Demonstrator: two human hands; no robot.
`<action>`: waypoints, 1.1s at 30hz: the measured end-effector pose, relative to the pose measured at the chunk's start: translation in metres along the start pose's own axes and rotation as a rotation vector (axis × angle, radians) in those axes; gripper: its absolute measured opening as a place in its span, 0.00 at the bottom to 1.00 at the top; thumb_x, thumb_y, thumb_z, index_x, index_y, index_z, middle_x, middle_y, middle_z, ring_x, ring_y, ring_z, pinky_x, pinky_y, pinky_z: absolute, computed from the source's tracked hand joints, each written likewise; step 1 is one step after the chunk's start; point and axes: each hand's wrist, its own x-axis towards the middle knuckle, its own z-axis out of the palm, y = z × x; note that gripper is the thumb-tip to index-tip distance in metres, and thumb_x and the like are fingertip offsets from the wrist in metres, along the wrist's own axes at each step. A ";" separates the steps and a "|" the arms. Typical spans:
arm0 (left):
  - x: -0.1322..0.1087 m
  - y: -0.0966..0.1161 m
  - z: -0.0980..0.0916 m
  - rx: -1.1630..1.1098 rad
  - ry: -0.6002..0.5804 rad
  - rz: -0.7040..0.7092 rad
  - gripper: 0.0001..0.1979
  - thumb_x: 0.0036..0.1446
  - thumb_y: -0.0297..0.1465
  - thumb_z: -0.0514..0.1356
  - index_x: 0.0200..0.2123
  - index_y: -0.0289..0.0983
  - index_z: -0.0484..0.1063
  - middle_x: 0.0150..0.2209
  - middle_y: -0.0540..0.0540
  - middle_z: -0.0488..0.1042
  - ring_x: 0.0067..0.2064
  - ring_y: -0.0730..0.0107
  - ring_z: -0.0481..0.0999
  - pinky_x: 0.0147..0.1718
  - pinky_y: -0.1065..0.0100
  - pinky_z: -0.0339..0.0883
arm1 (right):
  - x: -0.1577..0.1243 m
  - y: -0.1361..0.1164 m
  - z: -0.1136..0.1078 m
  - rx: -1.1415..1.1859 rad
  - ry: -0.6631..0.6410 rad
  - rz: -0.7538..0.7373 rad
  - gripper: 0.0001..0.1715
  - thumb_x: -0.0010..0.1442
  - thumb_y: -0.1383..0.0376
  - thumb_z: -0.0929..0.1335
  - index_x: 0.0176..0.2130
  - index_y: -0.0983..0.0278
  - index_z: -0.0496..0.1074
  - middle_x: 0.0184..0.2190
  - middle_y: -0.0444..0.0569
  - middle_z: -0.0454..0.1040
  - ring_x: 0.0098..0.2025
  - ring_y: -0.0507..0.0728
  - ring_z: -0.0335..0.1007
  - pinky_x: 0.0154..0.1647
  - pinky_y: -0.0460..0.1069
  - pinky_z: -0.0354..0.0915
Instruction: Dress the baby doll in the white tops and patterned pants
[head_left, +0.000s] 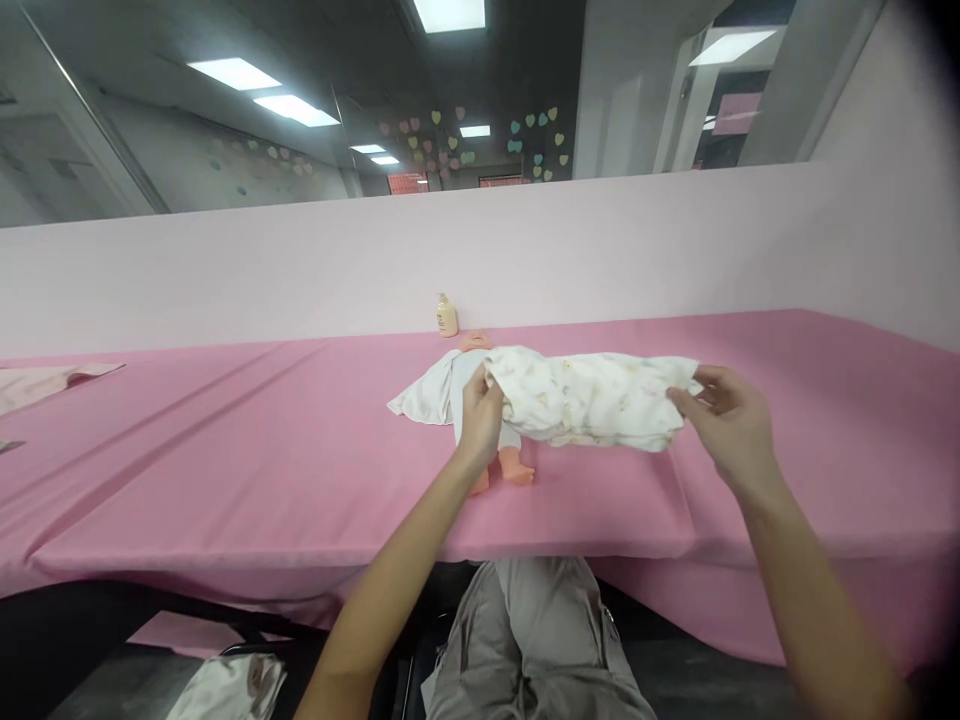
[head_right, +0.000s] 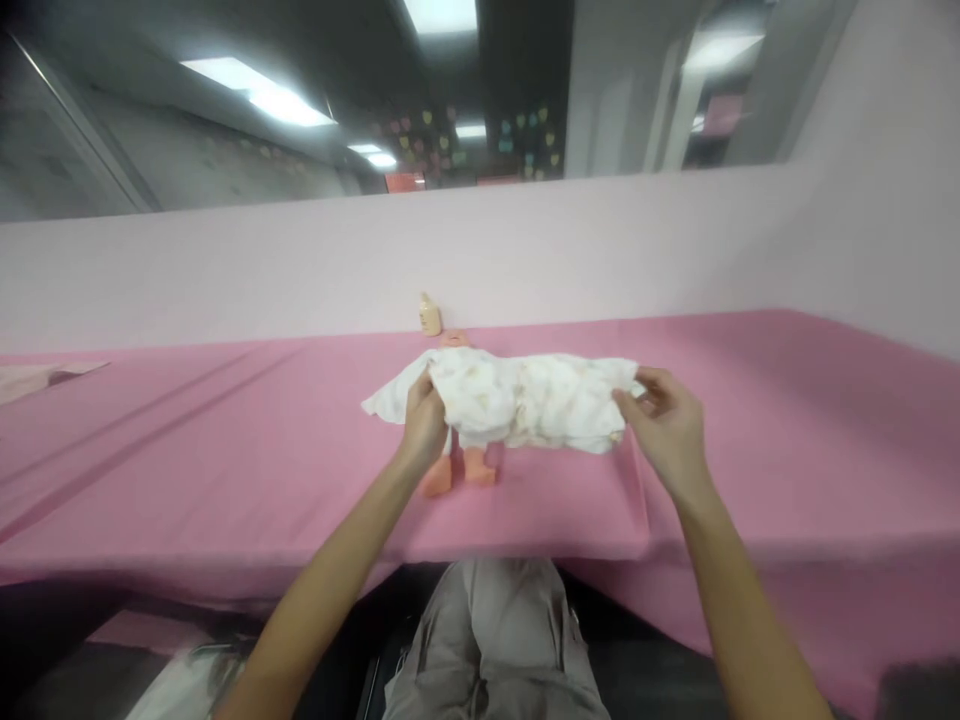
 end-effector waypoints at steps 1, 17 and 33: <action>0.008 0.007 0.000 0.031 -0.025 0.028 0.12 0.57 0.33 0.52 0.42 0.37 0.70 0.40 0.47 0.75 0.41 0.66 0.73 0.39 0.67 0.67 | 0.006 0.005 -0.004 -0.126 0.047 0.011 0.18 0.52 0.61 0.68 0.45 0.62 0.70 0.40 0.53 0.71 0.35 0.60 0.71 0.38 0.57 0.70; 0.063 0.104 0.046 0.295 -0.565 0.418 0.15 0.56 0.37 0.58 0.46 0.37 0.70 0.37 0.45 0.74 0.42 0.64 0.74 0.42 0.64 0.66 | 0.046 -0.130 0.018 0.284 -0.300 -0.254 0.20 0.56 0.56 0.69 0.47 0.59 0.72 0.21 0.40 0.68 0.22 0.50 0.65 0.23 0.46 0.65; 0.093 0.107 -0.011 0.403 -0.562 0.111 0.11 0.47 0.25 0.62 0.38 0.34 0.71 0.33 0.47 0.74 0.33 0.74 0.74 0.34 0.68 0.69 | 0.088 -0.132 -0.025 0.025 -0.072 -0.416 0.14 0.50 0.64 0.72 0.39 0.62 0.79 0.29 0.48 0.76 0.29 0.52 0.68 0.32 0.49 0.62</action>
